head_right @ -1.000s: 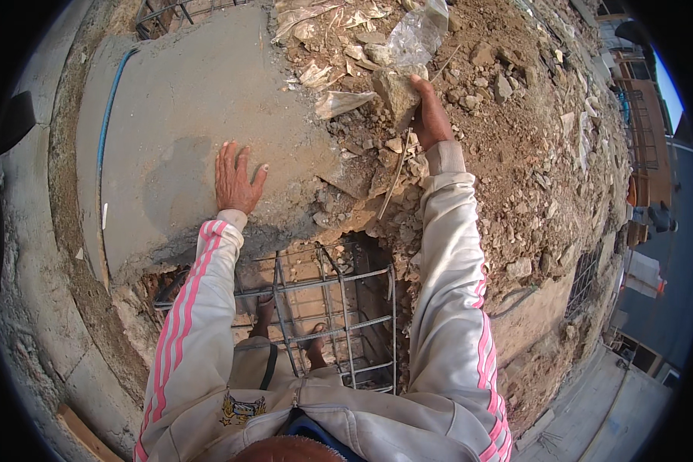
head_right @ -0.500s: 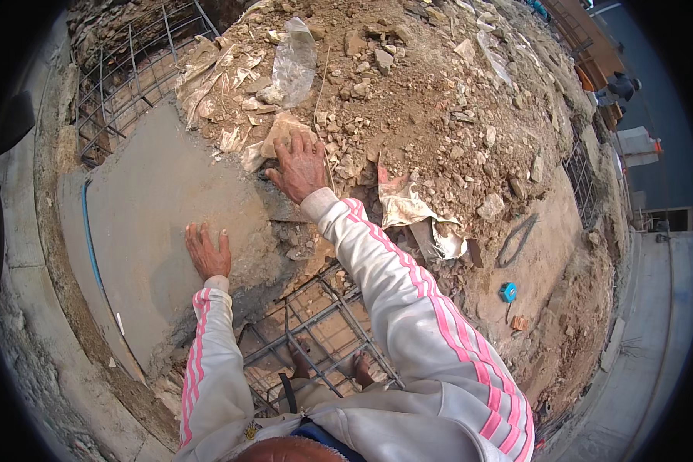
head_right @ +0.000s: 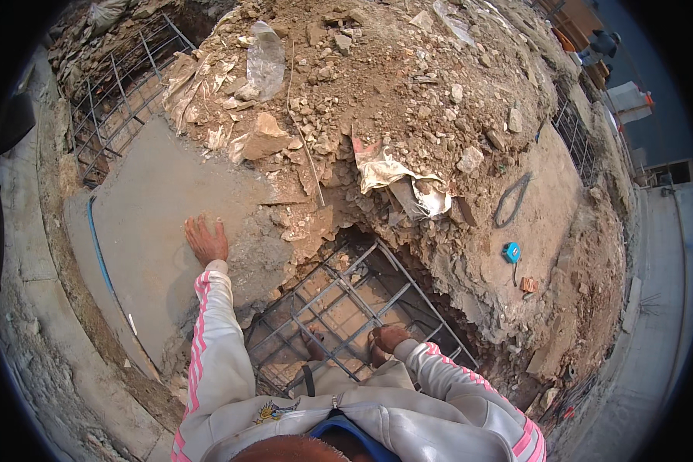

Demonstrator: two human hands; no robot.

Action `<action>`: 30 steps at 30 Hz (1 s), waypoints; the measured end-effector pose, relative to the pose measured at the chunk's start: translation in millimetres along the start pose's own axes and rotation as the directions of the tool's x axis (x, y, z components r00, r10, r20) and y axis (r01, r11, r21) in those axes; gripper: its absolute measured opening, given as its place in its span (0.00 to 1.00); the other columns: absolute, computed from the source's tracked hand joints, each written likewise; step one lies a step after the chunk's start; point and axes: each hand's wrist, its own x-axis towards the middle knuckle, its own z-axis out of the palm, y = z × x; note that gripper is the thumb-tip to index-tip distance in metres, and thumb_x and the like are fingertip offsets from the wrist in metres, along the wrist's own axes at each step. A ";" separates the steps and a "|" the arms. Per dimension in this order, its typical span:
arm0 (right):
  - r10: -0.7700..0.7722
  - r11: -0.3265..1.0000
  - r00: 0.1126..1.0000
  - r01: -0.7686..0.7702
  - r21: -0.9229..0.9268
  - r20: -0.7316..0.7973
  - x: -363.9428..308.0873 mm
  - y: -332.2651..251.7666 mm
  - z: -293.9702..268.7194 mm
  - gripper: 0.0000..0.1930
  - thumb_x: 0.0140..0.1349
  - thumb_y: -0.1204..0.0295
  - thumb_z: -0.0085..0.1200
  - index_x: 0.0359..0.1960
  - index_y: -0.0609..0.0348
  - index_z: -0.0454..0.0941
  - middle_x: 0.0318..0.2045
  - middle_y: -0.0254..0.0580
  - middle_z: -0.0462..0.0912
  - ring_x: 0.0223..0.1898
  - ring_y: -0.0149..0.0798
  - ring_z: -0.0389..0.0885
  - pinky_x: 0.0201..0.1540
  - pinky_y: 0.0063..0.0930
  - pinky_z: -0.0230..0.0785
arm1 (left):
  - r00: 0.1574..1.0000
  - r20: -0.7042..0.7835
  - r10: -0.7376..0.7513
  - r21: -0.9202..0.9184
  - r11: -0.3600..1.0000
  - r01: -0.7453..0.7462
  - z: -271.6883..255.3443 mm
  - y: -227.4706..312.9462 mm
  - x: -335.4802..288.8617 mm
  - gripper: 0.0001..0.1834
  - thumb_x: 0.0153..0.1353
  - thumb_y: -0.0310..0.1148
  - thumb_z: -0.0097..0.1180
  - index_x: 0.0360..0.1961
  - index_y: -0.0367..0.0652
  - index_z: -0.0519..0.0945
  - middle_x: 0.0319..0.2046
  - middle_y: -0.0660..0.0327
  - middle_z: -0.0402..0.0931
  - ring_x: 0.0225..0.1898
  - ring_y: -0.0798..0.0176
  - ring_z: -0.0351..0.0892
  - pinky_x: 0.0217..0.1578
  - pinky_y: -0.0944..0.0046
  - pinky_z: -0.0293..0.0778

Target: The person uses a tape measure to check the dimensions of a concrete wall and rebar reinforcement at a construction site.

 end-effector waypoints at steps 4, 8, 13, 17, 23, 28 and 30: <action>0.285 0.957 0.958 -0.283 0.058 -0.026 -56.6 47.0 22.3 0.18 0.60 0.59 0.52 0.49 0.48 0.83 0.42 0.53 0.86 0.46 0.58 0.85 0.49 0.49 0.77 | 0.999 0.041 -0.015 0.043 0.999 0.014 4.5 -1.3 2.2 0.32 0.66 0.50 0.58 0.62 0.38 0.73 0.66 0.42 0.64 0.71 0.40 0.58 0.71 0.40 0.54; 0.426 0.874 0.902 -0.431 0.224 0.071 -115.2 84.4 88.2 0.23 0.60 0.55 0.54 0.55 0.48 0.81 0.49 0.54 0.85 0.52 0.55 0.83 0.57 0.49 0.74 | 0.998 0.048 -0.034 0.037 0.999 0.032 1.6 0.5 1.8 0.31 0.68 0.50 0.56 0.63 0.38 0.73 0.67 0.41 0.63 0.71 0.41 0.58 0.71 0.42 0.54; 0.334 0.878 0.905 -0.400 0.264 0.263 -186.3 86.7 182.6 0.31 0.64 0.47 0.51 0.61 0.54 0.78 0.59 0.55 0.80 0.60 0.58 0.78 0.66 0.47 0.66 | 0.996 0.021 0.086 -0.153 0.985 -0.082 -18.3 32.9 -39.9 0.26 0.71 0.44 0.53 0.63 0.37 0.72 0.68 0.41 0.61 0.70 0.39 0.60 0.69 0.43 0.56; 0.278 0.909 0.920 -0.345 0.233 0.276 -174.1 107.1 201.6 0.28 0.62 0.47 0.53 0.49 0.59 0.85 0.51 0.55 0.85 0.55 0.57 0.82 0.58 0.49 0.72 | 0.934 0.277 0.225 -0.465 0.882 -0.074 -88.7 111.1 -169.0 0.22 0.73 0.39 0.51 0.61 0.35 0.72 0.67 0.43 0.62 0.67 0.38 0.63 0.65 0.46 0.63; 0.147 0.471 0.989 -0.061 0.880 -0.010 -160.2 109.7 130.2 0.15 0.64 0.61 0.52 0.36 0.59 0.83 0.26 0.43 0.86 0.27 0.38 0.87 0.33 0.35 0.78 | 0.332 0.723 0.606 -0.647 0.762 0.018 -177.3 154.9 -418.0 0.21 0.71 0.40 0.49 0.60 0.42 0.76 0.56 0.46 0.75 0.61 0.40 0.72 0.62 0.51 0.67; 0.130 0.832 0.957 0.036 0.553 -0.259 -154.2 147.1 146.3 0.16 0.61 0.57 0.52 0.32 0.58 0.82 0.27 0.52 0.85 0.31 0.56 0.85 0.36 0.50 0.74 | -0.111 0.651 0.751 -0.758 0.637 -0.138 -157.4 102.0 -496.0 0.19 0.72 0.41 0.46 0.56 0.46 0.80 0.55 0.48 0.76 0.60 0.43 0.73 0.60 0.51 0.70; 0.212 0.797 0.947 -0.024 0.604 -0.242 -162.4 169.6 149.2 0.15 0.59 0.57 0.53 0.31 0.56 0.82 0.29 0.54 0.84 0.34 0.60 0.83 0.38 0.53 0.72 | -0.271 0.628 0.730 -0.778 0.578 -0.248 -142.5 95.6 -489.5 0.18 0.72 0.41 0.45 0.54 0.48 0.81 0.55 0.49 0.77 0.60 0.44 0.73 0.59 0.51 0.71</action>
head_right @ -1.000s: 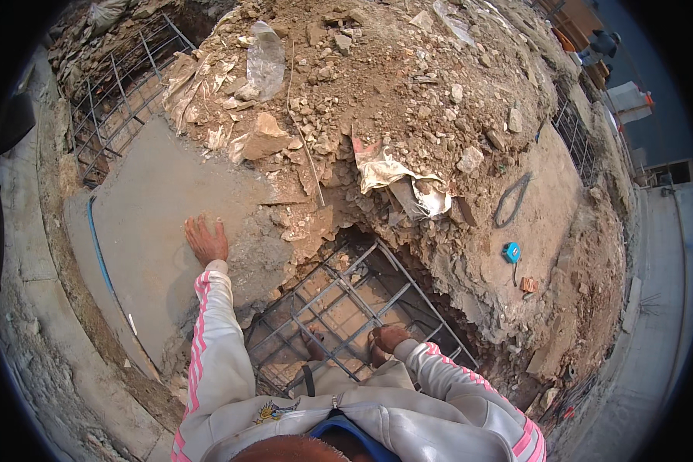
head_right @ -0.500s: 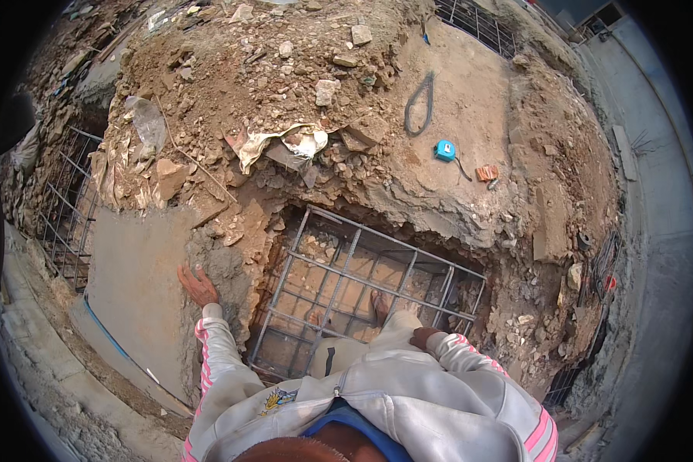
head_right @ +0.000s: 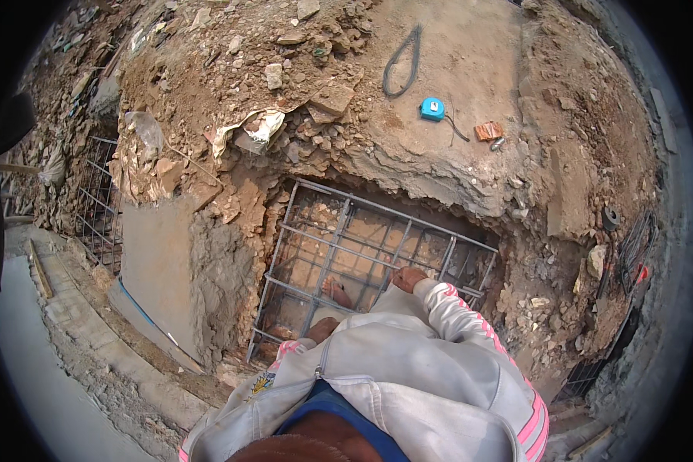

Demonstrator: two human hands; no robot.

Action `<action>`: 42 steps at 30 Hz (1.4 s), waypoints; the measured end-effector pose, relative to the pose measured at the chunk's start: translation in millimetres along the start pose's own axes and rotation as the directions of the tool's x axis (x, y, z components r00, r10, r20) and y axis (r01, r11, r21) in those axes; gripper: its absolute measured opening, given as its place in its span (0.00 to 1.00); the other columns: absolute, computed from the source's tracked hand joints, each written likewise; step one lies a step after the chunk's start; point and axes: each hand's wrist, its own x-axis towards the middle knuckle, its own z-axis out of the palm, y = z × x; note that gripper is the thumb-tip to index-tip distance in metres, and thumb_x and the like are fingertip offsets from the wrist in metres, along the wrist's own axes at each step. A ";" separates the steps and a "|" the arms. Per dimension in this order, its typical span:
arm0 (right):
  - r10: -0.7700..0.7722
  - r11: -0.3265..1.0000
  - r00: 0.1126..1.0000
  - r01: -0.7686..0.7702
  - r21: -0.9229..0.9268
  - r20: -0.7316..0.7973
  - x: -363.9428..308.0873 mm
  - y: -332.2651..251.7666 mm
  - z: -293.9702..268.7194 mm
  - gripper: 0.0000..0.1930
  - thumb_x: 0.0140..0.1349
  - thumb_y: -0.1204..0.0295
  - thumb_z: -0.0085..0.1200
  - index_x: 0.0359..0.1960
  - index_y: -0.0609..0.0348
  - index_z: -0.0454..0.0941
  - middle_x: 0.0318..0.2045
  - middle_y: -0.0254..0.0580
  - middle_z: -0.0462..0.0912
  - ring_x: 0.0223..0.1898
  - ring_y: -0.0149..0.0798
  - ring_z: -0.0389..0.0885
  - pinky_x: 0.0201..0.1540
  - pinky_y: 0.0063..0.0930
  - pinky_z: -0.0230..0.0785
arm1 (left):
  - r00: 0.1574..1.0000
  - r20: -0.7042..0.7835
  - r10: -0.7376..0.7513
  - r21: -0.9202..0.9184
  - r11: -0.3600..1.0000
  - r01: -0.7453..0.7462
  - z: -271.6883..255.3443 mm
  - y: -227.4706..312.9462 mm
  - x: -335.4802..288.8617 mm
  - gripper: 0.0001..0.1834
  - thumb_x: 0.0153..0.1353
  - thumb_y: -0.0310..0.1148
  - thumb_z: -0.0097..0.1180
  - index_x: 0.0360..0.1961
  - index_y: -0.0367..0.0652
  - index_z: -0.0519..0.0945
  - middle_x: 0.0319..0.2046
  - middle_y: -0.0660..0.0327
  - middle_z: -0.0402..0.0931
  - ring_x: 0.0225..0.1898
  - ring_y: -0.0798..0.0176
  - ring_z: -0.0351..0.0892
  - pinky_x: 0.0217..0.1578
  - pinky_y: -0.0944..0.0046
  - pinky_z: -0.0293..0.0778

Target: The person uses a tape measure to check the dimensions of a concrete wall and rebar reinforcement at a construction site.

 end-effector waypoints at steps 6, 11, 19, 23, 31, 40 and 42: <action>0.094 0.994 0.989 -0.088 0.057 -0.111 -1.3 98.7 -27.6 0.10 0.59 0.64 0.50 0.31 0.55 0.81 0.27 0.53 0.83 0.34 0.55 0.84 0.39 0.49 0.73 | 0.830 0.288 -0.479 0.221 0.876 0.429 -83.5 58.1 -31.0 0.25 0.69 0.53 0.45 0.52 0.47 0.83 0.51 0.48 0.81 0.54 0.42 0.79 0.57 0.50 0.74; 0.017 0.983 0.955 0.039 0.179 -0.298 -12.2 150.4 -34.9 0.13 0.62 0.62 0.47 0.32 0.58 0.79 0.26 0.53 0.82 0.34 0.57 0.84 0.40 0.51 0.73 | 0.707 0.254 -0.660 0.071 0.742 0.667 -63.9 62.8 -23.5 0.29 0.64 0.59 0.48 0.51 0.49 0.85 0.51 0.47 0.83 0.55 0.42 0.81 0.58 0.50 0.74; 0.212 0.917 0.976 -0.181 0.356 -0.050 -22.7 180.3 -45.8 0.19 0.61 0.57 0.49 0.42 0.58 0.81 0.38 0.61 0.84 0.43 0.60 0.84 0.46 0.51 0.75 | 0.797 0.217 -0.564 0.185 0.825 0.534 -87.2 133.5 21.5 0.24 0.61 0.54 0.52 0.40 0.46 0.89 0.41 0.45 0.85 0.47 0.41 0.84 0.48 0.46 0.78; 0.266 0.879 0.962 -0.267 0.395 0.058 -20.9 206.4 -50.3 0.20 0.60 0.57 0.51 0.47 0.57 0.82 0.39 0.60 0.86 0.45 0.61 0.84 0.49 0.51 0.75 | 0.703 0.199 -0.682 0.166 0.731 0.662 -123.7 217.5 45.5 0.22 0.60 0.52 0.54 0.35 0.44 0.88 0.33 0.47 0.85 0.36 0.46 0.85 0.43 0.49 0.78; 0.286 0.906 0.958 -0.258 0.335 -0.036 25.8 281.0 -43.9 0.17 0.59 0.59 0.52 0.41 0.57 0.84 0.37 0.58 0.86 0.41 0.60 0.85 0.49 0.49 0.76 | 0.804 0.316 -0.504 -0.379 0.710 0.594 -121.3 272.5 65.2 0.13 0.64 0.33 0.57 0.47 0.45 0.88 0.33 0.67 0.87 0.32 0.71 0.79 0.37 0.62 0.78; 0.259 0.900 0.962 -0.210 0.383 -0.081 -5.5 255.6 -95.0 0.12 0.63 0.61 0.55 0.36 0.55 0.83 0.24 0.45 0.85 0.22 0.40 0.86 0.28 0.37 0.75 | 0.666 -0.441 -0.601 -0.255 0.796 0.549 -107.4 248.4 81.1 0.15 0.61 0.43 0.58 0.39 0.43 0.85 0.42 0.47 0.81 0.49 0.42 0.79 0.52 0.51 0.73; 0.286 0.912 0.958 -0.272 0.307 -0.001 -0.3 254.5 -99.8 0.15 0.62 0.61 0.52 0.40 0.56 0.84 0.27 0.49 0.87 0.28 0.45 0.88 0.42 0.40 0.77 | 0.472 -0.741 -0.476 -0.156 0.807 0.569 -114.1 243.7 63.6 0.14 0.58 0.43 0.63 0.38 0.44 0.84 0.44 0.46 0.79 0.52 0.43 0.76 0.56 0.51 0.70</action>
